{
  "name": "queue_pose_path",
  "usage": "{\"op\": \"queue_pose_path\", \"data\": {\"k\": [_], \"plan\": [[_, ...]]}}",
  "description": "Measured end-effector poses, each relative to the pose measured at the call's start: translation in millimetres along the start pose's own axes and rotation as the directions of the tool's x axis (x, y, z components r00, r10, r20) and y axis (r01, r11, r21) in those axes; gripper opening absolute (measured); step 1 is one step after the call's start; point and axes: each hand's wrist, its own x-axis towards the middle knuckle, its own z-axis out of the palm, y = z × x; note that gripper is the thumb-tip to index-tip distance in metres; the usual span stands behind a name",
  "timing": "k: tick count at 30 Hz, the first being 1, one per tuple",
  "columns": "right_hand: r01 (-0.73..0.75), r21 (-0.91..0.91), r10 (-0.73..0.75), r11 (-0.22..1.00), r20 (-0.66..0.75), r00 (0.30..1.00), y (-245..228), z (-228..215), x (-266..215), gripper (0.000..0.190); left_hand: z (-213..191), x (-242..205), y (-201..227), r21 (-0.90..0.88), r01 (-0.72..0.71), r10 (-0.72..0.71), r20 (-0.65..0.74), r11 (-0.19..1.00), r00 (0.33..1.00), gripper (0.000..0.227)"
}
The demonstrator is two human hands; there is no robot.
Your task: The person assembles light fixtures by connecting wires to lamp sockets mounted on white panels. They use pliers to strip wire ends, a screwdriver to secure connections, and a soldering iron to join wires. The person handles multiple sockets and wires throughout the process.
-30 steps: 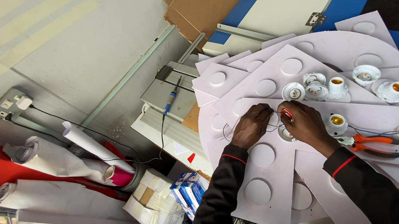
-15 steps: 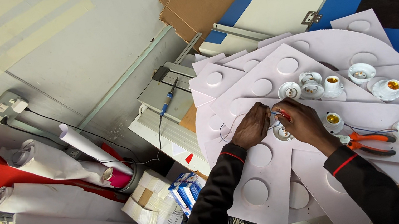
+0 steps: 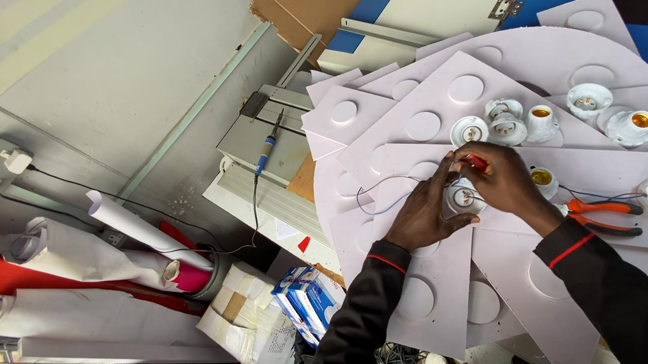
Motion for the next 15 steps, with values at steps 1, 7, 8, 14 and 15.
{"op": "queue_pose_path", "data": {"k": [1, 7, 8, 14, 15], "plan": [[0.0, -0.001, 0.0, 1.0, 0.006, 1.0, 2.0, -2.5, 0.6, 0.017, 4.1, -1.2, -6.5, -0.002, 0.004, -0.004, -0.004, 1.0, 1.0, 0.11], [-0.005, 0.113, 0.012, 0.994, -0.057, 0.998, 10.4, -14.9, -3.4, 0.018, 19.4, -0.2, -30.2, 0.081, -0.055, 0.067, -0.167, 0.995, 0.984, 0.102], [-0.038, 0.118, 0.044, 0.992, -0.049, 0.998, 10.0, -15.1, -3.9, 0.017, 19.5, -1.3, -31.9, 0.031, -0.009, 0.015, -0.194, 0.999, 0.981, 0.096], [-0.123, 0.196, 0.135, 0.973, -0.048, 0.99, 16.4, -15.9, 1.4, 0.015, 31.9, 1.1, -36.2, -0.063, 0.067, -0.081, -0.256, 0.996, 0.963, 0.065], [-0.149, 0.21, 0.161, 0.966, -0.04, 0.986, 20.2, -15.4, 1.8, 0.015, 33.4, 1.7, -35.0, -0.08, 0.054, -0.073, -0.258, 0.995, 0.963, 0.058]]}}
